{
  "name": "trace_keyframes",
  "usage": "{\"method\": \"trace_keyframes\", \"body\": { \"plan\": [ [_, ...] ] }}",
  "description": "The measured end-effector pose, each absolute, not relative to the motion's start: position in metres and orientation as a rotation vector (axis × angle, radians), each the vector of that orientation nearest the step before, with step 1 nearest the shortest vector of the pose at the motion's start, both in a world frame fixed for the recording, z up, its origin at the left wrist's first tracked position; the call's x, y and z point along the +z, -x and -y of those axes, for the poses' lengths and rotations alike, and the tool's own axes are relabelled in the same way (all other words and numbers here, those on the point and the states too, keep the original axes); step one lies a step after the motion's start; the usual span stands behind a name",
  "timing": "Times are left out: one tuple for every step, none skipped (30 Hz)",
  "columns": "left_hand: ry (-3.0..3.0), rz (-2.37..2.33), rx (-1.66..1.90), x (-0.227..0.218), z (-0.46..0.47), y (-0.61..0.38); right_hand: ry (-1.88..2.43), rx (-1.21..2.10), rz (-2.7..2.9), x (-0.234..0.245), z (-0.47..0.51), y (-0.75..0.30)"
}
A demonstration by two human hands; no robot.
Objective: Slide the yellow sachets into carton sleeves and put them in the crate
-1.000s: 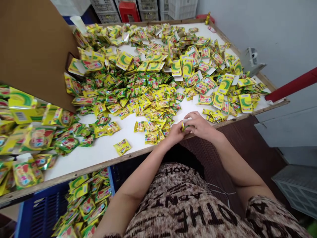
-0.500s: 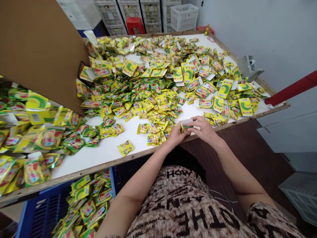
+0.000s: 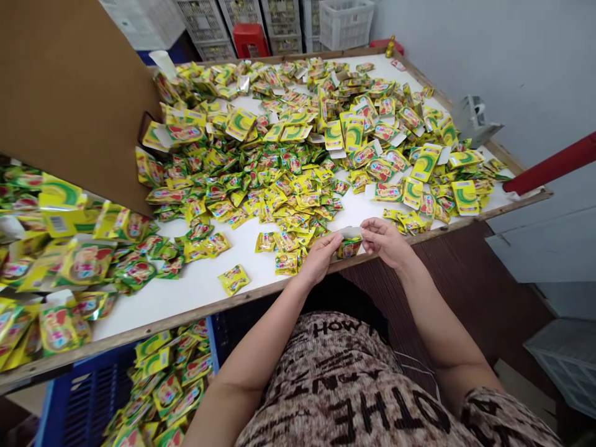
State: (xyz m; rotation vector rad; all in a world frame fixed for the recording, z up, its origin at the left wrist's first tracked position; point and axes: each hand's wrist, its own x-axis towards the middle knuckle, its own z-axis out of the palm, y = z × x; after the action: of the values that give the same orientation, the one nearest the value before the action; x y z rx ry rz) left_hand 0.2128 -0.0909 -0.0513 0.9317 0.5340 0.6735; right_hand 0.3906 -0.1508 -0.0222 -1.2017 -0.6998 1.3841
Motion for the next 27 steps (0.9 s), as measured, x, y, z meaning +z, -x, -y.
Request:
{"method": "trace_keyframes", "body": {
  "plan": [
    [-0.961,-0.536,0.66,-0.051,0.09,-0.213,1.219,1.392,0.731,-0.022,0.152,-0.39],
    [-0.983,-0.545,0.653,-0.05,0.089,-0.212,1.245,1.388,0.77,-0.023,0.152,-0.39],
    [-0.99,-0.563,0.659,-0.05,0.087,-0.212,1.273,1.36,0.813,-0.024,0.151,-0.388],
    [-0.989,-0.593,0.683,-0.05,0.085,-0.212,1.3,1.307,0.857,-0.026,0.15,-0.387],
    [-0.986,-0.632,0.726,-0.051,0.083,-0.213,1.319,1.237,0.898,-0.027,0.148,-0.385],
    [-0.992,-0.676,0.782,-0.051,0.081,-0.214,1.329,1.166,0.933,-0.029,0.145,-0.384],
    [-1.014,-0.72,0.839,-0.052,0.079,-0.214,1.33,1.11,0.959,-0.03,0.142,-0.382],
    [-1.057,-0.757,0.89,-0.053,0.077,-0.215,1.329,1.077,0.97,-0.032,0.138,-0.382],
    [-1.116,-0.787,0.934,-0.054,0.075,-0.216,1.331,1.064,0.96,-0.033,0.135,-0.381],
    [-1.182,-0.809,0.968,-0.055,0.074,-0.216,1.338,1.066,0.932,-0.034,0.133,-0.381],
    [-1.241,-0.824,0.992,-0.055,0.073,-0.216,1.347,1.071,0.896,-0.034,0.131,-0.38],
    [-1.286,-0.833,1.007,-0.056,0.072,-0.217,1.355,1.078,0.864,-0.033,0.129,-0.38],
    [-1.318,-0.834,1.014,-0.056,0.072,-0.217,1.358,1.087,0.843,-0.033,0.128,-0.38],
    [-1.332,-0.83,1.015,-0.056,0.073,-0.218,1.354,1.099,0.837,-0.032,0.128,-0.38],
    [-1.331,-0.824,1.009,-0.056,0.073,-0.219,1.346,1.111,0.84,-0.031,0.128,-0.38],
    [-1.319,-0.818,1.002,-0.056,0.073,-0.22,1.34,1.12,0.846,-0.03,0.128,-0.38],
    [-1.308,-0.814,0.993,-0.056,0.073,-0.222,1.34,1.119,0.848,-0.03,0.128,-0.381],
    [-1.308,-0.813,0.987,-0.055,0.073,-0.223,1.341,1.113,0.849,-0.03,0.128,-0.382],
    [-1.325,-0.814,0.985,-0.054,0.072,-0.223,1.343,1.103,0.85,-0.03,0.127,-0.383],
    [-1.364,-0.812,0.989,-0.053,0.072,-0.224,1.342,1.095,0.855,-0.031,0.128,-0.384],
    [-1.424,-0.805,0.999,-0.053,0.071,-0.223,1.339,1.089,0.86,-0.032,0.128,-0.386],
    [-1.494,-0.79,1.014,-0.052,0.07,-0.222,1.332,1.087,0.867,-0.033,0.128,-0.387],
    [-1.562,-0.766,1.032,-0.052,0.069,-0.22,1.325,1.09,0.875,-0.033,0.128,-0.388],
    [-1.621,-0.735,1.047,-0.052,0.069,-0.218,1.319,1.098,0.884,-0.033,0.129,-0.388],
    [-1.667,-0.703,1.057,-0.052,0.068,-0.215,1.317,1.109,0.893,-0.033,0.13,-0.388],
    [-1.701,-0.677,1.059,-0.053,0.068,-0.212,1.316,1.119,0.903,-0.033,0.13,-0.388],
    [-1.728,-0.659,1.055,-0.053,0.068,-0.209,1.318,1.126,0.916,-0.033,0.131,-0.387]
  ]
}}
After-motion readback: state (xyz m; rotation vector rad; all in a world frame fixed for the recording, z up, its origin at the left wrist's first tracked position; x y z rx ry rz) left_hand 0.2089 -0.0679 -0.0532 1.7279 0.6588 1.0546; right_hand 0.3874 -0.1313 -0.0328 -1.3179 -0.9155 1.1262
